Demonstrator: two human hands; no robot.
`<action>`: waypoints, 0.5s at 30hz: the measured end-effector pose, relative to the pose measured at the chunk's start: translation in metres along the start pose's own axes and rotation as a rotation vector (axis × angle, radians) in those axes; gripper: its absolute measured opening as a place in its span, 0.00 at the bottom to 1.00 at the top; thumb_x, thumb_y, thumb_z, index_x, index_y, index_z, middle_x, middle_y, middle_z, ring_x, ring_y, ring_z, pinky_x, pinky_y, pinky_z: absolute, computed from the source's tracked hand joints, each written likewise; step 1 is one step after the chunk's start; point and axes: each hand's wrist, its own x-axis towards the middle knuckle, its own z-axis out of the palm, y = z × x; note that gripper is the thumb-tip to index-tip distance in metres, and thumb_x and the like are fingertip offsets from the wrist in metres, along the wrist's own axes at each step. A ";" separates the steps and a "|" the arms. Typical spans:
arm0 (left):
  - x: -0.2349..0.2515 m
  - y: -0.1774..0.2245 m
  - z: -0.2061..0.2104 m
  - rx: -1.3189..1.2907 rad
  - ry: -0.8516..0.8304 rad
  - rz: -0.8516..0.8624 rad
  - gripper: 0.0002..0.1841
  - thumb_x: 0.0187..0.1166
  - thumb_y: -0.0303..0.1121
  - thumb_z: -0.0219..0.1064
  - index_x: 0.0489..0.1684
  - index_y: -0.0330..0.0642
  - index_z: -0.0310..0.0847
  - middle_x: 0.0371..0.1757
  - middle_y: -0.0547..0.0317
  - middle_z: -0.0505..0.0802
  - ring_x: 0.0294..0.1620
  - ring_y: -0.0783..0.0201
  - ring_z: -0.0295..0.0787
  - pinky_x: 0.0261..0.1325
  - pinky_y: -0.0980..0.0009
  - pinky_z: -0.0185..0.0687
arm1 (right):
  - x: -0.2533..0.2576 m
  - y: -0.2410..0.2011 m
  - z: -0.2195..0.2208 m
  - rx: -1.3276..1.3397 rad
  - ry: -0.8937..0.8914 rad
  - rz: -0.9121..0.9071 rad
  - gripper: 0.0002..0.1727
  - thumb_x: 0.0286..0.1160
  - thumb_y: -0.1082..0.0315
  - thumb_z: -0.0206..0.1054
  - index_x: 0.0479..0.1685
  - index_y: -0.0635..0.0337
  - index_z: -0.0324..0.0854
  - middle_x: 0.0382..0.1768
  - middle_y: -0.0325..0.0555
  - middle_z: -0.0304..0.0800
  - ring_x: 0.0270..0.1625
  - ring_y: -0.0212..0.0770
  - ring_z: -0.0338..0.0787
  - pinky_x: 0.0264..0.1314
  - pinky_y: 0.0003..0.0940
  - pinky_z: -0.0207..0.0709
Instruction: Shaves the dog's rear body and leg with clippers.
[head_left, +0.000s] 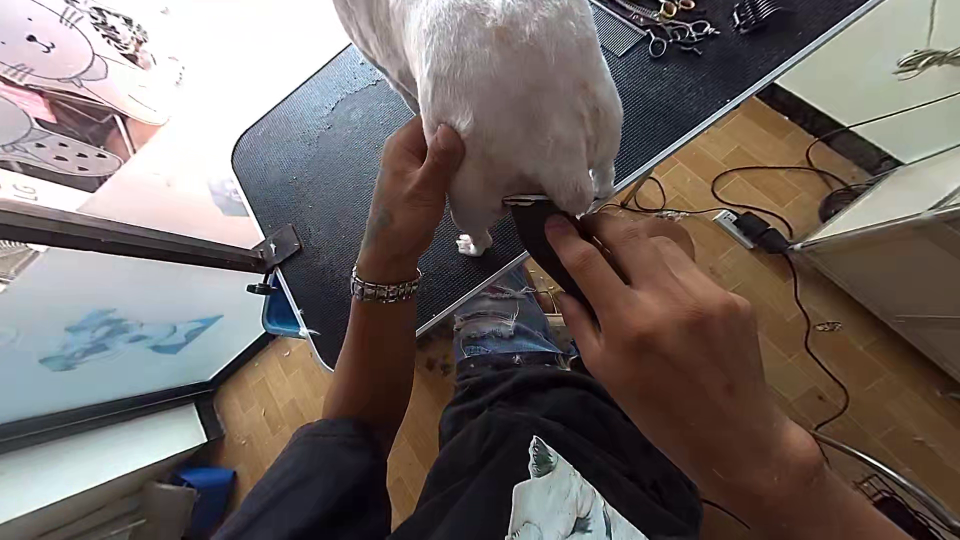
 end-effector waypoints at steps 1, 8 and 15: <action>-0.001 0.000 0.000 -0.001 0.002 0.004 0.12 0.86 0.50 0.62 0.47 0.53 0.81 0.39 0.78 0.93 0.44 0.77 0.92 0.53 0.71 0.90 | -0.001 -0.002 0.001 -0.005 -0.004 0.002 0.24 0.80 0.63 0.66 0.77 0.51 0.81 0.63 0.58 0.85 0.41 0.57 0.86 0.27 0.44 0.73; 0.001 0.004 0.006 0.061 0.031 0.006 0.09 0.91 0.37 0.54 0.47 0.48 0.79 0.37 0.75 0.92 0.43 0.76 0.91 0.54 0.70 0.90 | -0.010 -0.007 -0.007 -0.018 -0.011 0.018 0.25 0.81 0.63 0.66 0.79 0.51 0.80 0.61 0.58 0.85 0.42 0.57 0.86 0.27 0.44 0.72; -0.001 0.009 0.011 0.108 0.073 -0.001 0.10 0.92 0.34 0.50 0.47 0.46 0.78 0.37 0.73 0.92 0.42 0.75 0.92 0.54 0.69 0.90 | 0.003 -0.017 0.014 -0.007 -0.083 -0.019 0.22 0.83 0.69 0.62 0.75 0.51 0.82 0.57 0.55 0.85 0.38 0.55 0.85 0.23 0.42 0.71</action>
